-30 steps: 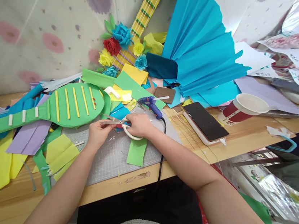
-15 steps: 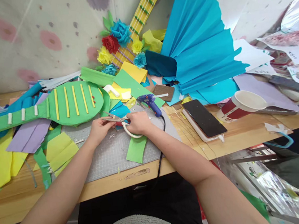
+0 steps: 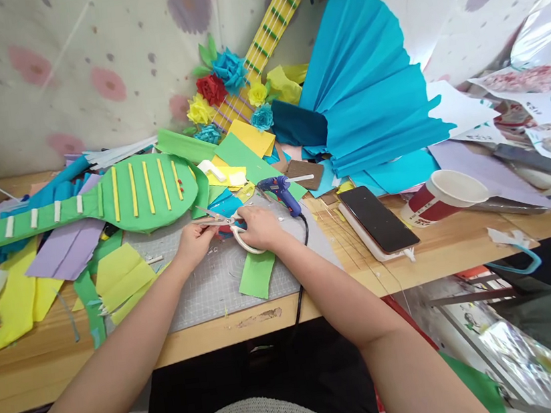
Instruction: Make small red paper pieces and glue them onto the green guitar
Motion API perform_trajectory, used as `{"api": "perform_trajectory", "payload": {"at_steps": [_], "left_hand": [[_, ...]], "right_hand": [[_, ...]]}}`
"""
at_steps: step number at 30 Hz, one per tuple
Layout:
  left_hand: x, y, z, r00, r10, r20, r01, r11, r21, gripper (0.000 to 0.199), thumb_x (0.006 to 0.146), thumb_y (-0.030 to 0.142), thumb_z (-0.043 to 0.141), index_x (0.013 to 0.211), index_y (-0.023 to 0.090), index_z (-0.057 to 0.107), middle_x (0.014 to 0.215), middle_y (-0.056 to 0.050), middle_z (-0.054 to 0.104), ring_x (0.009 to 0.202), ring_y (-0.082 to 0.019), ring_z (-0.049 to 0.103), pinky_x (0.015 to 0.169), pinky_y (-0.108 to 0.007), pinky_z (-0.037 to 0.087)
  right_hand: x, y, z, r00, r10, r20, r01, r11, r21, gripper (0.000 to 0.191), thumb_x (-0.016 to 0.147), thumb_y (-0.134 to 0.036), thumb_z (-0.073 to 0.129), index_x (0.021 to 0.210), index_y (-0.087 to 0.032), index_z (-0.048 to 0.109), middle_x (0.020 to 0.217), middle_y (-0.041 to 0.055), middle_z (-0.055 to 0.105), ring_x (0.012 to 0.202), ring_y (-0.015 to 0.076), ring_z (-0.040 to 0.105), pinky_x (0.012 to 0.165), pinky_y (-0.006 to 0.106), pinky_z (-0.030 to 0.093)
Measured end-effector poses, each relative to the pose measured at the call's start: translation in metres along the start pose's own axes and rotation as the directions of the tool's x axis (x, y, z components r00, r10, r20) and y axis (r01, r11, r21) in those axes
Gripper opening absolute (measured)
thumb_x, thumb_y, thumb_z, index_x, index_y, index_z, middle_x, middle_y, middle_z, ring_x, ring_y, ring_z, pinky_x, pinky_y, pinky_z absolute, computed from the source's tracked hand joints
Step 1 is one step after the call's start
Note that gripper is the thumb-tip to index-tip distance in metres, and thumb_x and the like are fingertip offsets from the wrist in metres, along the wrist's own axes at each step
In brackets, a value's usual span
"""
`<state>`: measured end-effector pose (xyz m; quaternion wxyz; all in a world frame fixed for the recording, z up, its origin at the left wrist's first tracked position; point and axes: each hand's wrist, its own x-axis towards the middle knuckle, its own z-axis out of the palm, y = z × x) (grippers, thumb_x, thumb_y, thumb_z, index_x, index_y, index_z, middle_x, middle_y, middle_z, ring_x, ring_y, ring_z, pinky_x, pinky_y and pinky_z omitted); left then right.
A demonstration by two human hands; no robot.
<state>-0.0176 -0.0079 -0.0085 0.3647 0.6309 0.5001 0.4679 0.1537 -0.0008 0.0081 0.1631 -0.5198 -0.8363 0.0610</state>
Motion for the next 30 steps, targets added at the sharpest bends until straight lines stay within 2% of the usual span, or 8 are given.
{"api": "perform_trajectory", "payload": {"at_steps": [6,12,18,23,27,30], "left_hand": [[0.0,0.004,0.003,0.999,-0.042,-0.026,0.041,0.998,-0.037,0.017,0.073,0.023,0.055,0.066,0.015,0.069,0.064,-0.002,0.069,0.051,-0.014,0.059,0.051,-0.025,0.05],[-0.001,-0.001,0.004,0.995,-0.094,0.022,0.095,0.991,-0.094,0.018,0.073,0.026,0.056,0.073,0.014,0.069,0.07,-0.005,0.071,0.058,-0.017,0.064,0.056,-0.029,0.052],[-0.002,0.0,0.007,0.998,0.055,-0.037,-0.056,0.998,-0.021,0.017,0.072,0.028,0.058,0.076,0.015,0.069,0.078,-0.007,0.071,0.073,-0.018,0.065,0.068,-0.03,0.051],[-0.004,0.004,0.006,0.988,0.098,-0.123,-0.091,0.994,0.061,0.015,0.069,0.029,0.063,0.075,0.016,0.069,0.079,-0.005,0.071,0.064,-0.015,0.062,0.059,-0.026,0.049],[-0.004,-0.001,0.002,0.982,0.178,-0.058,-0.17,0.978,0.122,0.02,0.075,0.025,0.055,0.059,0.018,0.067,0.071,-0.003,0.07,0.065,-0.014,0.062,0.061,-0.026,0.049],[-0.003,-0.006,0.0,0.973,0.23,-0.004,-0.227,0.962,0.15,0.023,0.076,0.022,0.052,0.057,0.019,0.066,0.072,-0.003,0.069,0.071,-0.015,0.063,0.065,-0.026,0.05]], "right_hand": [[0.0,-0.002,0.003,0.998,0.058,-0.032,-0.056,0.996,0.062,0.017,0.076,-0.036,0.051,0.081,-0.019,0.053,0.084,0.0047,0.063,0.073,0.0169,0.054,0.057,0.026,0.029],[-0.003,-0.003,0.0,0.997,0.075,-0.019,-0.074,0.993,0.087,0.018,0.076,-0.038,0.05,0.071,-0.02,0.053,0.074,0.0029,0.063,0.064,0.0146,0.052,0.056,0.026,0.027],[-0.005,-0.002,-0.003,0.994,0.082,-0.074,-0.074,0.992,0.098,0.021,0.074,-0.04,0.052,0.068,-0.02,0.054,0.071,0.003,0.062,0.062,0.0146,0.051,0.055,0.026,0.027],[-0.004,0.005,0.0,0.995,0.035,-0.089,-0.028,0.997,0.075,0.024,0.076,-0.043,0.051,0.073,-0.02,0.057,0.075,0.0035,0.063,0.066,0.0152,0.052,0.057,0.026,0.027],[-0.003,0.009,0.0,0.996,-0.043,-0.079,0.05,0.995,0.088,0.02,0.077,-0.039,0.05,0.08,-0.02,0.057,0.079,0.0033,0.062,0.072,0.0158,0.051,0.06,0.026,0.03],[-0.003,0.009,-0.003,0.996,-0.064,-0.066,0.068,0.996,0.065,0.022,0.076,-0.04,0.051,0.081,-0.019,0.057,0.082,0.0051,0.061,0.079,0.0182,0.051,0.063,0.027,0.031]]}}
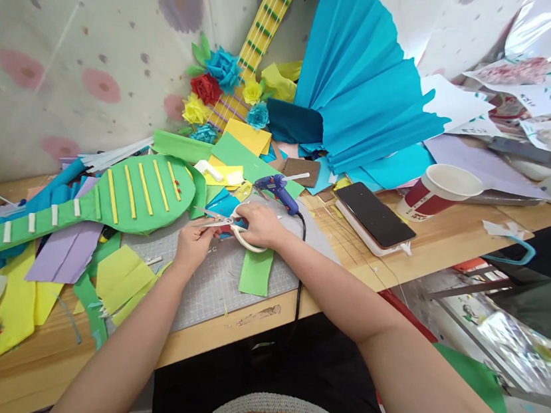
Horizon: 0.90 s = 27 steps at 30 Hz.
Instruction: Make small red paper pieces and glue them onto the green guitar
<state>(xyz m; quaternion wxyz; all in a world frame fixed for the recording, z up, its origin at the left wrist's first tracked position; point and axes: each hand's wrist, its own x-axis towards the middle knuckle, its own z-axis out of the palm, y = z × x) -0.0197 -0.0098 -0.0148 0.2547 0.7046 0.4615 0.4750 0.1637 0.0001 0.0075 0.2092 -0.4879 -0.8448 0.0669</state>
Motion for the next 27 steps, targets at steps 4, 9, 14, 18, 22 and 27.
{"api": "perform_trajectory", "payload": {"at_steps": [4,9,14,18,22,27], "left_hand": [[0.001,0.0,0.0,0.999,0.004,0.033,-0.005,1.0,0.014,0.022,0.076,0.021,0.052,0.06,0.02,0.067,0.081,-0.004,0.07,0.08,-0.017,0.064,0.073,-0.028,0.05],[0.003,0.005,-0.002,0.995,-0.063,0.077,0.063,0.998,0.004,0.023,0.078,0.022,0.051,0.063,0.019,0.068,0.077,-0.004,0.069,0.076,-0.017,0.063,0.071,-0.029,0.049],[-0.001,0.005,-0.003,0.994,-0.089,0.067,0.088,0.996,0.025,0.024,0.078,0.025,0.051,0.061,0.018,0.067,0.071,-0.005,0.068,0.072,-0.018,0.062,0.07,-0.03,0.049],[-0.003,0.006,-0.005,0.993,-0.11,0.036,0.108,0.992,0.07,0.024,0.077,0.027,0.052,0.061,0.018,0.066,0.07,-0.005,0.067,0.066,-0.017,0.061,0.064,-0.028,0.047],[-0.003,0.006,-0.01,0.991,-0.094,0.096,0.093,0.996,0.017,0.025,0.077,0.025,0.05,0.058,0.017,0.064,0.069,-0.004,0.065,0.062,-0.015,0.058,0.06,-0.026,0.046],[-0.004,0.002,-0.016,0.966,-0.083,0.244,0.115,0.986,-0.118,0.018,0.075,0.023,0.048,0.069,0.017,0.065,0.067,-0.001,0.06,0.062,-0.013,0.056,0.061,-0.025,0.046]], "right_hand": [[-0.001,-0.002,-0.003,1.0,-0.02,0.018,0.02,1.0,-0.018,0.023,0.076,-0.04,0.052,0.083,-0.019,0.057,0.087,0.0067,0.061,0.086,0.0197,0.05,0.068,0.028,0.033],[-0.002,-0.007,-0.004,0.996,0.08,0.024,-0.077,0.991,-0.108,0.024,0.076,-0.042,0.052,0.078,-0.019,0.059,0.082,0.0072,0.063,0.083,0.0208,0.052,0.063,0.029,0.031],[-0.002,-0.013,-0.006,0.991,0.116,0.068,-0.103,0.98,-0.169,0.025,0.075,-0.042,0.052,0.076,-0.019,0.061,0.082,0.0088,0.065,0.08,0.0215,0.055,0.06,0.029,0.03],[-0.001,-0.013,-0.006,0.993,0.096,0.071,-0.083,0.982,-0.17,0.027,0.076,-0.044,0.051,0.078,-0.019,0.061,0.082,0.009,0.065,0.081,0.0217,0.054,0.061,0.029,0.03],[-0.001,-0.01,-0.007,0.998,0.029,0.056,-0.022,0.992,-0.124,0.024,0.078,-0.041,0.049,0.082,-0.019,0.06,0.086,0.0072,0.064,0.084,0.0206,0.053,0.063,0.029,0.031],[0.001,-0.006,-0.006,0.993,-0.102,0.055,0.105,0.993,-0.052,0.02,0.075,-0.035,0.053,0.084,-0.018,0.056,0.089,0.0064,0.062,0.085,0.0198,0.05,0.07,0.029,0.033]]}}
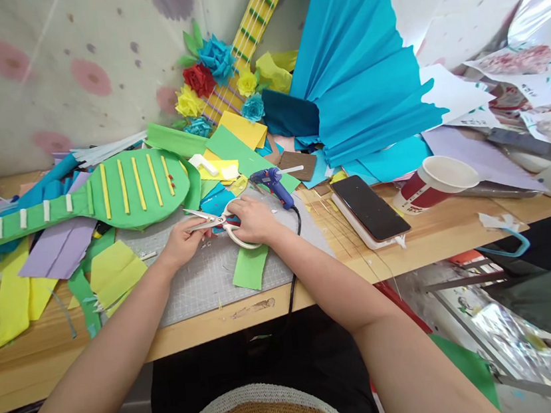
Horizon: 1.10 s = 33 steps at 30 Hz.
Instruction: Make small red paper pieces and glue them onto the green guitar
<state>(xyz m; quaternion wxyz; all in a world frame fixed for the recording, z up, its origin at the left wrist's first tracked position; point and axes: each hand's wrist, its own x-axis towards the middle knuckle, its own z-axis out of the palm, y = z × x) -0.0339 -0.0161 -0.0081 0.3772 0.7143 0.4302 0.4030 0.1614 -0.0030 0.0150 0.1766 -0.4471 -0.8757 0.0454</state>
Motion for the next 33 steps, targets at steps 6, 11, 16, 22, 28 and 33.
{"api": "perform_trajectory", "payload": {"at_steps": [6,11,16,22,28,33], "left_hand": [[0.0,0.003,-0.002,0.996,-0.049,0.073,0.051,0.998,-0.025,0.017,0.072,0.025,0.05,0.061,0.018,0.059,0.063,-0.001,0.059,0.062,-0.014,0.059,0.058,-0.024,0.046],[0.001,0.007,0.0,0.994,-0.076,0.075,0.084,0.99,-0.11,0.019,0.073,0.031,0.052,0.065,0.017,0.061,0.06,0.0,0.056,0.059,-0.014,0.058,0.055,-0.023,0.045],[0.002,0.001,0.002,0.996,-0.083,0.045,0.085,0.995,-0.048,0.027,0.076,0.038,0.051,0.06,0.017,0.056,0.062,-0.002,0.056,0.056,-0.012,0.053,0.051,-0.023,0.041],[0.003,-0.001,0.007,0.99,-0.125,-0.061,0.121,0.991,-0.065,0.029,0.075,0.041,0.053,0.058,0.017,0.053,0.06,0.0,0.054,0.053,-0.01,0.048,0.051,-0.022,0.042],[0.007,0.009,0.012,0.983,-0.148,-0.108,0.121,0.969,-0.217,0.026,0.071,0.042,0.058,0.065,0.017,0.056,0.055,0.003,0.048,0.052,-0.01,0.051,0.053,-0.023,0.047],[0.008,0.012,0.006,0.962,-0.186,-0.2,0.125,0.951,-0.282,0.026,0.074,0.043,0.057,0.073,0.016,0.059,0.053,0.005,0.042,0.049,-0.009,0.051,0.053,-0.024,0.049]], "right_hand": [[-0.002,0.002,0.003,1.0,-0.016,0.01,0.016,1.0,-0.001,0.018,0.074,-0.035,0.053,0.081,-0.018,0.056,0.086,0.0069,0.061,0.083,0.0198,0.048,0.07,0.029,0.032],[-0.004,0.0,0.003,1.0,0.03,0.006,-0.03,0.999,-0.038,0.018,0.073,-0.036,0.053,0.077,-0.018,0.057,0.082,0.0061,0.062,0.08,0.0188,0.05,0.065,0.028,0.029],[-0.003,-0.003,0.002,0.995,0.099,0.027,-0.096,0.992,-0.08,0.021,0.074,-0.039,0.051,0.072,-0.019,0.056,0.078,0.0062,0.063,0.076,0.019,0.052,0.061,0.029,0.027],[0.003,0.0,0.002,1.0,0.025,-0.011,-0.025,1.0,-0.018,0.022,0.078,-0.039,0.049,0.084,-0.018,0.055,0.09,0.0075,0.062,0.084,0.0202,0.05,0.069,0.029,0.032],[0.003,0.006,0.002,0.999,0.014,0.031,-0.015,0.998,0.053,0.029,0.077,-0.042,0.053,0.091,-0.016,0.053,0.096,0.009,0.059,0.088,0.021,0.048,0.077,0.03,0.035],[0.001,0.014,-0.002,0.996,0.09,0.002,-0.09,0.996,0.02,0.041,0.073,-0.053,0.057,0.091,-0.016,0.054,0.097,0.0105,0.059,0.092,0.0231,0.05,0.077,0.031,0.036]]}}
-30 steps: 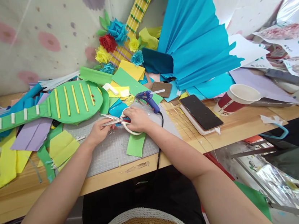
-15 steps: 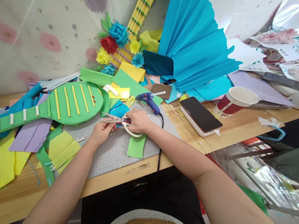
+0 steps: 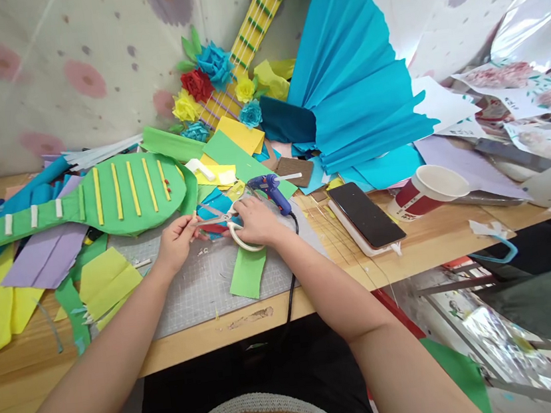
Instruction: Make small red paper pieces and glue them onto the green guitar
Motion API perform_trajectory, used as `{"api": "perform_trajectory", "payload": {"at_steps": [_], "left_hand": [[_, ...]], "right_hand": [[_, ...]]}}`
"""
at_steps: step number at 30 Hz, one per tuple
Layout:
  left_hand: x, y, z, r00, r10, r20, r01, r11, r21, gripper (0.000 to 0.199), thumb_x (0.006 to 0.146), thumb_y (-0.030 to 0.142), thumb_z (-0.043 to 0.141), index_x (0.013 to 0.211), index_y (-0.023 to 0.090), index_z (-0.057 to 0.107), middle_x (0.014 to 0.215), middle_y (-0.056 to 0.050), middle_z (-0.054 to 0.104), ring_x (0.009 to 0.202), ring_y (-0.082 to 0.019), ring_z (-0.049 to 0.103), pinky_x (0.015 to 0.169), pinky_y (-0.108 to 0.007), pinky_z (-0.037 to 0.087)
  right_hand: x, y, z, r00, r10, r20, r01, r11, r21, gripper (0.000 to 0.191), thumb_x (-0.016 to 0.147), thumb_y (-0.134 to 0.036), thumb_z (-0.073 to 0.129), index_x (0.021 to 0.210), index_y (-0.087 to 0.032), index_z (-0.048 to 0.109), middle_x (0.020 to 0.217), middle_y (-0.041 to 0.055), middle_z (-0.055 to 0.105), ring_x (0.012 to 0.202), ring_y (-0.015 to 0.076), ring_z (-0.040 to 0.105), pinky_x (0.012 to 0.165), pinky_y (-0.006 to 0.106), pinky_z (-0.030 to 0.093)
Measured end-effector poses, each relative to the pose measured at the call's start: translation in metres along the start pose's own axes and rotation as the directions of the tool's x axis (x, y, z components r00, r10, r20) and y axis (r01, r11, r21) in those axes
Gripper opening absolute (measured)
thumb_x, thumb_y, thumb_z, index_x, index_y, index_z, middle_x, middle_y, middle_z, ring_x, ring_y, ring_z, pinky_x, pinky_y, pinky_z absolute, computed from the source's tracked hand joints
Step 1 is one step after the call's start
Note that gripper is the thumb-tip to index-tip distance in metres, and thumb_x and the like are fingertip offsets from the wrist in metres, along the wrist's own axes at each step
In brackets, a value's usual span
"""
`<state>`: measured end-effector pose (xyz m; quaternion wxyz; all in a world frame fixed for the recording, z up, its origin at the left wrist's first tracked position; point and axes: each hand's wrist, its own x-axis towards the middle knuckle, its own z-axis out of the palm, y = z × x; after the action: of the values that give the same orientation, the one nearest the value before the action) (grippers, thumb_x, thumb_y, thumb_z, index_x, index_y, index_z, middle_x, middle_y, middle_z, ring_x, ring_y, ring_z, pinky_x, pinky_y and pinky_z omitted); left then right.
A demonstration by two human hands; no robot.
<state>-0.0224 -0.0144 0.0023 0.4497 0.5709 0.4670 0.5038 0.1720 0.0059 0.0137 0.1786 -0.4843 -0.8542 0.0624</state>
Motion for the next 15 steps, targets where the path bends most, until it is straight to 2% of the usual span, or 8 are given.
{"api": "perform_trajectory", "payload": {"at_steps": [3,6,11,15], "left_hand": [[0.0007,-0.0023,-0.0011,0.999,-0.052,-0.017,0.051,0.999,-0.016,0.03,0.073,0.046,0.058,0.075,0.016,0.06,0.051,0.006,0.038,0.046,-0.008,0.047,0.05,-0.023,0.049],[0.0002,-0.005,0.0021,0.994,-0.11,0.006,0.11,0.994,-0.026,0.034,0.074,0.049,0.056,0.079,0.015,0.06,0.051,0.007,0.036,0.043,-0.007,0.046,0.046,-0.022,0.049],[-0.0026,-0.0051,0.0068,0.994,-0.092,0.055,0.097,0.991,-0.087,0.036,0.077,0.05,0.053,0.084,0.015,0.058,0.057,0.006,0.042,0.044,-0.006,0.04,0.048,-0.024,0.051],[-0.0029,-0.0032,0.0054,0.997,-0.066,0.029,0.068,0.995,-0.073,0.035,0.076,0.05,0.055,0.079,0.016,0.057,0.056,0.005,0.039,0.045,-0.006,0.041,0.046,-0.022,0.05]], "right_hand": [[-0.0006,0.0038,-0.0043,0.981,0.181,-0.071,-0.184,0.982,-0.05,0.038,0.077,-0.053,0.051,0.086,-0.017,0.057,0.091,0.0101,0.062,0.086,0.0223,0.054,0.069,0.029,0.035],[-0.0026,0.0052,-0.0077,0.954,0.297,-0.032,-0.299,0.949,-0.106,0.038,0.08,-0.054,0.046,0.077,-0.019,0.058,0.08,0.0081,0.063,0.075,0.02,0.057,0.059,0.028,0.031],[-0.0057,0.003,-0.008,0.966,0.258,-0.007,-0.257,0.957,-0.131,0.043,0.08,-0.059,0.044,0.074,-0.019,0.059,0.076,0.0068,0.064,0.071,0.0185,0.057,0.055,0.027,0.026],[-0.0061,-0.0019,-0.0079,0.986,0.164,0.023,-0.162,0.984,-0.076,0.045,0.077,-0.062,0.046,0.077,-0.019,0.058,0.08,0.006,0.064,0.074,0.0179,0.056,0.056,0.026,0.026]]}}
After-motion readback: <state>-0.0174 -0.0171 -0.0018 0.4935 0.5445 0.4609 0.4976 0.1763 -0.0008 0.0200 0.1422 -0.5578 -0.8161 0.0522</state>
